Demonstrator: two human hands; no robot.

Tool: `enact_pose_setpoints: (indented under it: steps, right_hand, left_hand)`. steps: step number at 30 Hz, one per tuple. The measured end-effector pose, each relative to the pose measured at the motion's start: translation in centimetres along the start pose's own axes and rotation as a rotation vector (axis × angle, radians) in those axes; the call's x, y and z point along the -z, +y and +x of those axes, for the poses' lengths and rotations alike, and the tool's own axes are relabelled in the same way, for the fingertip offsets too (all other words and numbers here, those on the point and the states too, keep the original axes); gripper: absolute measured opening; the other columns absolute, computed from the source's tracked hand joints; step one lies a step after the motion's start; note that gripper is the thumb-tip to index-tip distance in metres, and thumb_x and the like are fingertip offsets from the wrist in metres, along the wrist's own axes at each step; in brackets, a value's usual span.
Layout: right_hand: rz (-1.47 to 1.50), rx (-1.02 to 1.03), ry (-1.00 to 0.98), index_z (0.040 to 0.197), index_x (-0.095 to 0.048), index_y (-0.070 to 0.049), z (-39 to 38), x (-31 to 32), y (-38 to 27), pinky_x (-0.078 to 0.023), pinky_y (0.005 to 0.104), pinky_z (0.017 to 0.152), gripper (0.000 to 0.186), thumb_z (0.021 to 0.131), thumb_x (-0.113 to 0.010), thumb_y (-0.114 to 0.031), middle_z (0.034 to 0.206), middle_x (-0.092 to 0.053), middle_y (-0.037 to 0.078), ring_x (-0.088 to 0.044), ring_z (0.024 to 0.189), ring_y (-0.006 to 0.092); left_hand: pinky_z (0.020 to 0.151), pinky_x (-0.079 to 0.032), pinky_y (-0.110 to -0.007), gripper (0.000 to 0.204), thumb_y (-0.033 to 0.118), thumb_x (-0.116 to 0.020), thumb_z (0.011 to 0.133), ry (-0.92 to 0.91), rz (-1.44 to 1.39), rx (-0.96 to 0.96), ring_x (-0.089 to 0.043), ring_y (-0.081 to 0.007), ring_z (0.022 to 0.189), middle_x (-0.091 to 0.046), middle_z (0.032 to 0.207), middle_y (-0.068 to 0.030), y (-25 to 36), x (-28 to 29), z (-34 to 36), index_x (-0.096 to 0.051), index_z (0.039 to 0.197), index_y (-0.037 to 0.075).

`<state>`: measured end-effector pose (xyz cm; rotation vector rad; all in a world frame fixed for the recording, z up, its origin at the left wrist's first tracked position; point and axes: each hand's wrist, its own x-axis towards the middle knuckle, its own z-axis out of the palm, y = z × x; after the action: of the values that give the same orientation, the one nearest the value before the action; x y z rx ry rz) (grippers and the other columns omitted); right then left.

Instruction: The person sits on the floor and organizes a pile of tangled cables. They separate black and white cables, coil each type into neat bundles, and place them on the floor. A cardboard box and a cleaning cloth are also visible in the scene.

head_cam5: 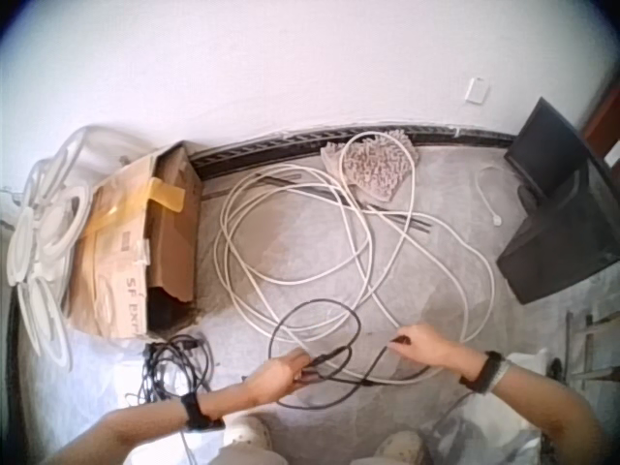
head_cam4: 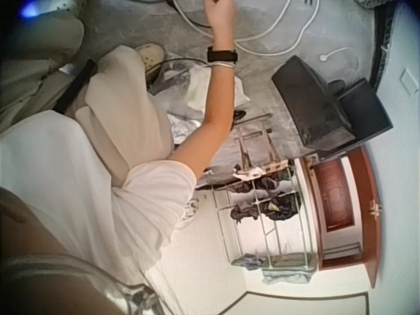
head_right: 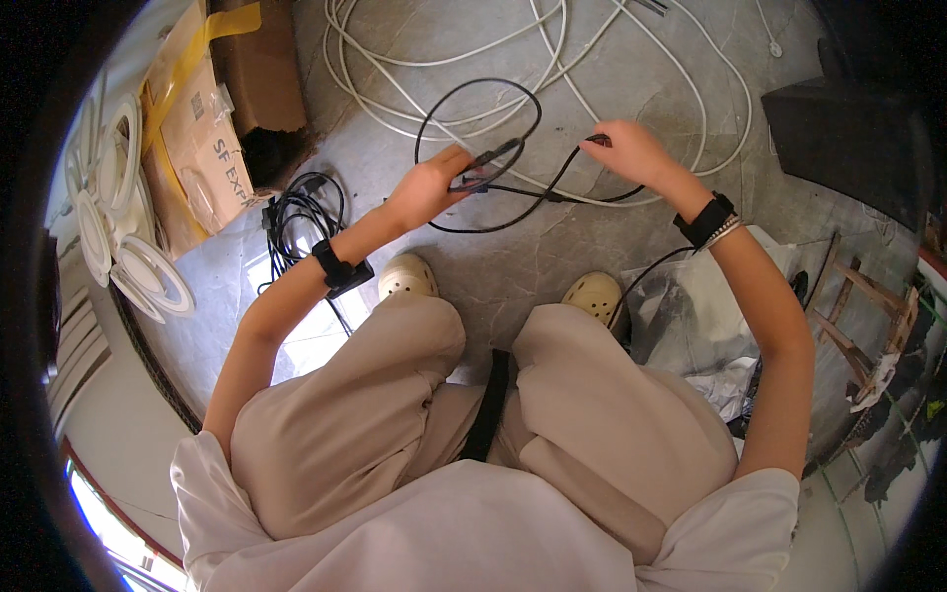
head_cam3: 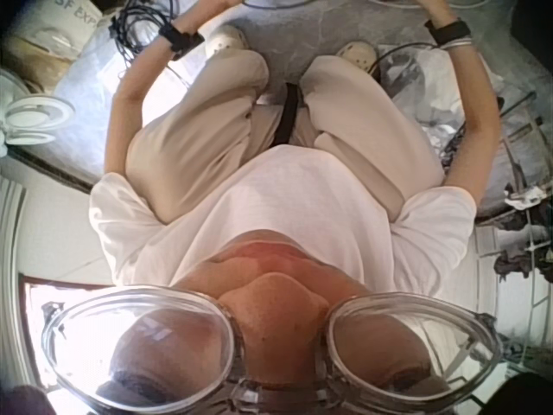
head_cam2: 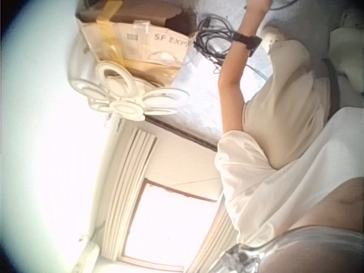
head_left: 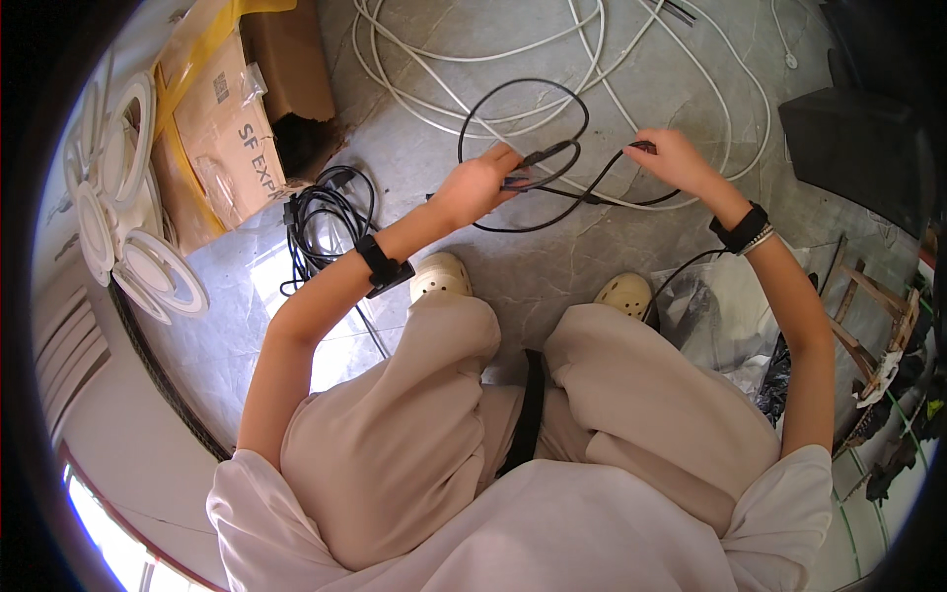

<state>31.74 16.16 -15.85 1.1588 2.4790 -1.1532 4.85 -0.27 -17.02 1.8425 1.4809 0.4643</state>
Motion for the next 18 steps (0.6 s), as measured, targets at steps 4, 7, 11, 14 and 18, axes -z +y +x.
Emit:
enact_pose_setpoints:
  steps: [4,7,11,14,18]
  right_hand:
    - [0.045,0.061,0.002,0.080,-0.057,0.003,-0.6,1.3,-1.7,-0.045,0.0383,0.060,0.028,0.082,-0.059,-0.025,0.073,-0.060,0.019,-0.057,0.064,0.0343]
    - [-0.074,0.083,0.030,0.080,-0.056,0.002,-1.7,2.3,-3.5,-0.045,0.0393,0.060,0.023,0.083,-0.057,-0.021,0.073,-0.060,0.018,-0.057,0.065,0.0352]
    - [-0.198,0.111,0.077,0.081,-0.054,0.001,-2.6,2.8,-5.3,-0.045,0.0407,0.059,0.021,0.084,-0.056,-0.019,0.072,-0.059,0.018,-0.057,0.066,0.0365]
    - [-0.164,0.119,0.164,0.085,-0.055,0.000,-2.6,3.0,-5.7,-0.042,0.0388,0.052,0.020,0.085,-0.057,-0.019,0.063,-0.056,0.019,-0.054,0.058,0.0361]
    - [-0.115,0.110,0.337,0.087,-0.056,-0.001,-2.3,3.9,-5.9,-0.038,0.0352,0.047,0.020,0.085,-0.059,-0.020,0.056,-0.052,0.017,-0.049,0.047,0.0307]
  left_hand:
    - [0.074,-0.047,-0.041,0.032,0.013,-0.062,0.078,0.157,0.028,-0.067,-0.056,-0.0348,0.092,-0.052,0.110,-0.0118,-1.8,0.3,1.1,-0.049,0.105,0.003]
    - [0.074,-0.047,-0.043,0.029,0.015,-0.059,0.082,0.143,0.082,-0.051,-0.056,-0.0359,0.090,-0.052,0.108,-0.0146,-3.2,0.8,2.0,-0.047,0.105,0.003]
    - [0.070,-0.047,-0.043,0.028,0.017,-0.059,0.082,0.029,0.171,0.057,-0.056,-0.0360,0.085,-0.053,0.098,-0.0156,-3.5,1.2,2.2,-0.048,0.104,0.004]
    - [0.068,-0.048,-0.041,0.027,0.018,-0.061,0.082,0.139,0.096,0.050,-0.058,-0.0345,0.083,-0.055,0.097,-0.0143,-2.7,1.9,1.8,-0.049,0.102,0.005]
    - [0.066,-0.048,-0.038,0.026,0.018,-0.062,0.081,0.220,0.004,0.049,-0.059,-0.0321,0.078,-0.057,0.091,-0.0134,-2.0,3.1,1.4,-0.051,0.100,0.005]
